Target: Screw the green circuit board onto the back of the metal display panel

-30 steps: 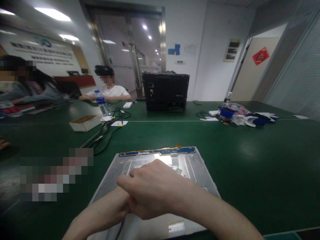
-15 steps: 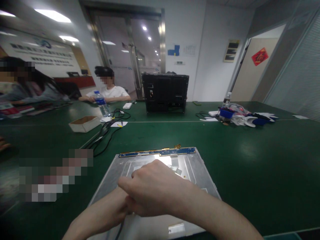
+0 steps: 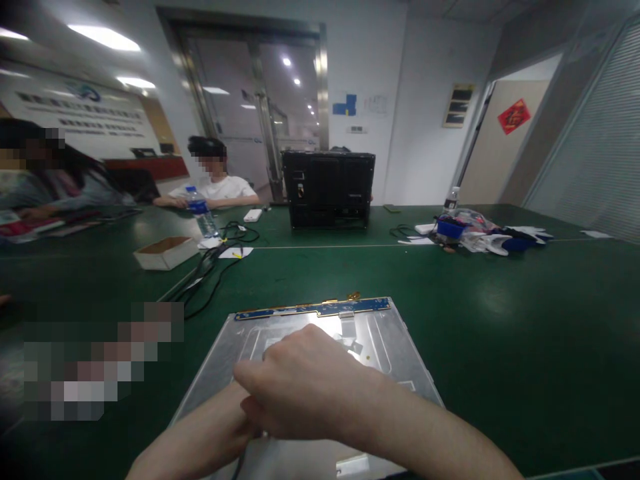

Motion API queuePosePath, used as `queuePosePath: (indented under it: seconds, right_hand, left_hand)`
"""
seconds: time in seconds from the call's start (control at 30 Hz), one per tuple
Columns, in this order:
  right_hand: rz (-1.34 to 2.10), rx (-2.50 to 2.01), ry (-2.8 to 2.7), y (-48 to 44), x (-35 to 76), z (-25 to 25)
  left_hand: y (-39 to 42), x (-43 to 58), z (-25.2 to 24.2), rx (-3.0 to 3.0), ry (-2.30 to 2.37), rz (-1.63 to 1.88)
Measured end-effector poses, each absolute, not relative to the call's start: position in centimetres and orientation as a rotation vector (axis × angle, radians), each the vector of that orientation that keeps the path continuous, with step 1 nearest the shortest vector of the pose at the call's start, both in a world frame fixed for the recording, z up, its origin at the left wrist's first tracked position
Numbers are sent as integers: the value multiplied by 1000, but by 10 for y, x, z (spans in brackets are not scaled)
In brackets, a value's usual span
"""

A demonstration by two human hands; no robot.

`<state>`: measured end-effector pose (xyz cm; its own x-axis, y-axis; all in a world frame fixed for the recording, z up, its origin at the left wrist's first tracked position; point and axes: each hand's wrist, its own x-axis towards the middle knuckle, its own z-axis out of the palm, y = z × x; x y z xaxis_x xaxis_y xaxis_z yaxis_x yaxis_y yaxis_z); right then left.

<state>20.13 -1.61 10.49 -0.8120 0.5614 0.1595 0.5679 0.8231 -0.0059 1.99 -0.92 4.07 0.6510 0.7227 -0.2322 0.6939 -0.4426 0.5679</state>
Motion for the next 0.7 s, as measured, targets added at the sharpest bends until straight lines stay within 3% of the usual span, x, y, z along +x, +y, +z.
queuePosePath:
  seconds: [0.7]
  right_hand:
    - [-30,-809,-2802,-16,203,103]
  left_hand:
    - [-10,19,38,2240,1106,61]
